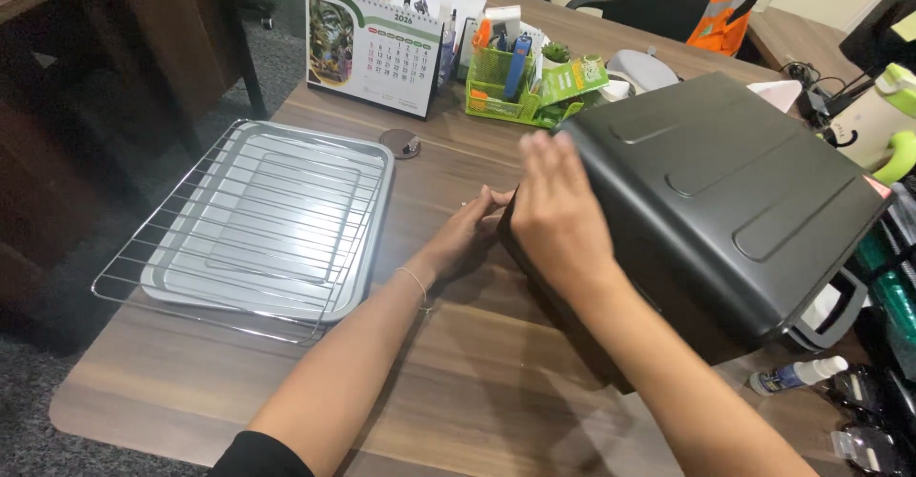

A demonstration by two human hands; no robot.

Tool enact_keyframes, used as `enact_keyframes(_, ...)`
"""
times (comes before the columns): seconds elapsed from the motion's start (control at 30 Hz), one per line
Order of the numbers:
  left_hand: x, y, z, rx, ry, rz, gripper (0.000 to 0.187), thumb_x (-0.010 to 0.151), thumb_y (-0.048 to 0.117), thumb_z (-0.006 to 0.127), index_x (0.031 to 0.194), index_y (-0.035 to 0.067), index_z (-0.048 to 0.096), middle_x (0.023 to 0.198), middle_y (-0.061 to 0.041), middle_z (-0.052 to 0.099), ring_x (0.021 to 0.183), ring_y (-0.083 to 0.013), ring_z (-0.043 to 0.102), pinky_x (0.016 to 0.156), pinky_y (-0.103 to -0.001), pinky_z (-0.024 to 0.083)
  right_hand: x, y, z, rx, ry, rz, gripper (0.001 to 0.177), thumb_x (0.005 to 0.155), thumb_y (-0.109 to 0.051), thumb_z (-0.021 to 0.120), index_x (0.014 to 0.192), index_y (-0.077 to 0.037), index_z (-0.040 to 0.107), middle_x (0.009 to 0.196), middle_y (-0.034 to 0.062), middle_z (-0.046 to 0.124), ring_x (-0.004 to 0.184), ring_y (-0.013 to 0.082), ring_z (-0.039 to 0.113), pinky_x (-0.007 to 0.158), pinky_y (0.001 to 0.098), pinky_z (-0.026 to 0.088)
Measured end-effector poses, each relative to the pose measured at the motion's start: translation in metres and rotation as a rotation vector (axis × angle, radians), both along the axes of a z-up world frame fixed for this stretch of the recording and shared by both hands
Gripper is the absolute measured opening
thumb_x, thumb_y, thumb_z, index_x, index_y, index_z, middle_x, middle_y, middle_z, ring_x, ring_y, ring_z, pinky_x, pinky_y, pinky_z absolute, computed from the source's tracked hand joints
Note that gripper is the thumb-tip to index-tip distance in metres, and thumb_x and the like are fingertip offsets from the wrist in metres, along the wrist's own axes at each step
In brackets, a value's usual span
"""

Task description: Cleaning the exterior of a black toaster oven with a wipe and cleaning spray.

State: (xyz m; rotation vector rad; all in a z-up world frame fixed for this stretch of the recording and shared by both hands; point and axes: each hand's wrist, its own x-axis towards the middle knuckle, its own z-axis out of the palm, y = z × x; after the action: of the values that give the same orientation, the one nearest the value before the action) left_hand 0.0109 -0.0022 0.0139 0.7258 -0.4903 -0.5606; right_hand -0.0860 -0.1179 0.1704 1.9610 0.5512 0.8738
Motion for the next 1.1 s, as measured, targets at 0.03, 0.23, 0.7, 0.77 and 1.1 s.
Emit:
enact_keyframes(0.03, 0.003, 0.000, -0.003, 0.002, 0.004, 0.000, 0.055, 0.109, 0.049, 0.032, 0.141, 0.011, 0.057, 0.140, -0.010, 0.062, 0.124, -0.0211, 0.059, 0.107, -0.039, 0.045, 0.003, -0.001, 0.005, 0.002, 0.004, 0.000, 0.047, 0.093, -0.018, 0.051, 0.129, 0.010, 0.064, 0.143, 0.0225, 0.060, 0.136, 0.0332, 0.055, 0.122, 0.0477, 0.029)
enact_keyframes(0.23, 0.007, 0.000, -0.011, -0.042, -0.043, -0.007, 0.055, 0.112, 0.048, 0.032, 0.142, 0.008, 0.056, 0.138, -0.018, 0.061, 0.123, -0.0269, 0.061, 0.108, -0.043, 0.046, -0.014, -0.005, 0.021, 0.098, -0.011, 0.003, 0.047, 0.094, -0.016, 0.052, 0.131, 0.009, 0.063, 0.144, 0.0203, 0.060, 0.139, 0.0316, 0.054, 0.123, 0.0469, 0.030)
enact_keyframes(0.7, 0.014, -0.003, -0.014, 0.149, -0.258, 0.090, 0.053, 0.110, 0.048, 0.036, 0.131, 0.007, 0.063, 0.156, 0.003, 0.052, 0.132, -0.0219, 0.058, 0.113, -0.039, 0.044, -0.169, -0.080, 0.013, 0.052, 0.056, -0.105, 0.047, 0.094, -0.017, 0.050, 0.134, -0.001, 0.068, 0.147, 0.0095, 0.061, 0.139, 0.0229, 0.054, 0.123, 0.0398, 0.033)
enact_keyframes(0.77, 0.012, -0.005, -0.015, 0.169, -0.249, 0.089, 0.049, 0.111, 0.044, 0.038, 0.136, 0.009, 0.061, 0.147, 0.000, 0.057, 0.130, -0.0181, 0.058, 0.112, -0.036, 0.044, -0.185, -0.103, 0.004, 0.119, 0.078, -0.101, 0.044, 0.094, -0.014, 0.052, 0.130, 0.000, 0.072, 0.146, 0.0100, 0.062, 0.136, 0.0245, 0.058, 0.121, 0.0410, 0.037)
enact_keyframes(1.1, 0.001, -0.014, -0.015, 0.275, -0.387, 0.223, 0.043, 0.108, 0.027, 0.051, 0.148, 0.011, 0.051, 0.135, 0.001, 0.063, 0.123, -0.0095, 0.056, 0.107, -0.028, 0.044, -0.169, -0.089, 0.018, 0.317, 0.100, 0.154, 0.027, 0.089, 0.002, 0.070, 0.114, 0.011, 0.074, 0.128, 0.0260, 0.065, 0.124, 0.0354, 0.064, 0.109, 0.0435, 0.053)
